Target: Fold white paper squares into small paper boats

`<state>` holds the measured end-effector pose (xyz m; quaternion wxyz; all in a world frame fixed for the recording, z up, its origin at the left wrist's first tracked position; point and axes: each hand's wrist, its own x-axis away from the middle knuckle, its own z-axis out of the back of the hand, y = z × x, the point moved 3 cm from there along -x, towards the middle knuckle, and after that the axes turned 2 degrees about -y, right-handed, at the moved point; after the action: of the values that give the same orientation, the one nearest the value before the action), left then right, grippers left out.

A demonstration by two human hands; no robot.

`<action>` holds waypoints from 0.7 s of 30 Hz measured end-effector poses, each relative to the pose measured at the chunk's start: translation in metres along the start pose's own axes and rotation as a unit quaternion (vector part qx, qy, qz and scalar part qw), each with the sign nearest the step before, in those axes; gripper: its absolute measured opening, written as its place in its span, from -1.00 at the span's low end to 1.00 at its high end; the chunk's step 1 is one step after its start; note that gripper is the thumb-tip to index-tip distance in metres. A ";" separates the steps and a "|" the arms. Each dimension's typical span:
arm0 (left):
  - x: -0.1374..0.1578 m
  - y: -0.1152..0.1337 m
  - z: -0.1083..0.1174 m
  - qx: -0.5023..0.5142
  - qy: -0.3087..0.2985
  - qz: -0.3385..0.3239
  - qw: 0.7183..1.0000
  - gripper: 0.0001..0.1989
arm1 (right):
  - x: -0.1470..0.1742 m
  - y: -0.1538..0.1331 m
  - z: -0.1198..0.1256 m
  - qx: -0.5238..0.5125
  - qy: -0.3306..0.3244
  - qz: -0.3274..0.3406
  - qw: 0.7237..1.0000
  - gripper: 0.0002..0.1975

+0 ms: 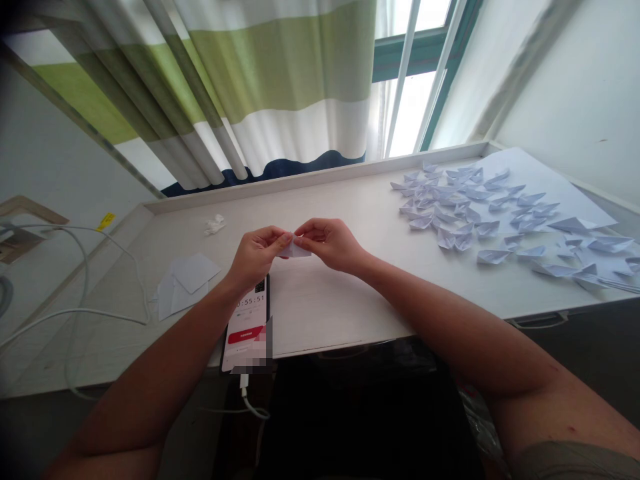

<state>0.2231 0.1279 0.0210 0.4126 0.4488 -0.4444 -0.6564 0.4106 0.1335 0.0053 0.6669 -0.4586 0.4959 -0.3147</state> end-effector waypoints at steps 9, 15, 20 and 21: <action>0.003 0.006 0.005 -0.002 -0.028 0.026 0.999 -0.69 | 0.000 0.001 0.000 -0.014 -0.017 -0.017 1.000 -0.66; 0.003 0.007 0.008 -0.040 -0.043 0.014 0.998 -0.67 | 0.000 0.000 0.001 -0.014 -0.022 -0.027 0.999 -0.68; 0.003 0.006 0.004 -0.055 -0.020 -0.008 0.998 -0.61 | 0.001 0.002 0.000 -0.015 -0.021 -0.032 0.999 -0.65; 0.003 0.005 0.004 -0.062 -0.015 -0.015 0.998 -0.60 | 0.001 0.003 0.000 -0.016 -0.021 -0.033 0.999 -0.65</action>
<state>0.2198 0.1244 0.0262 0.4228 0.4197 -0.4021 -0.6953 0.4106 0.1340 0.0027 0.6589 -0.4917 0.4717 -0.3189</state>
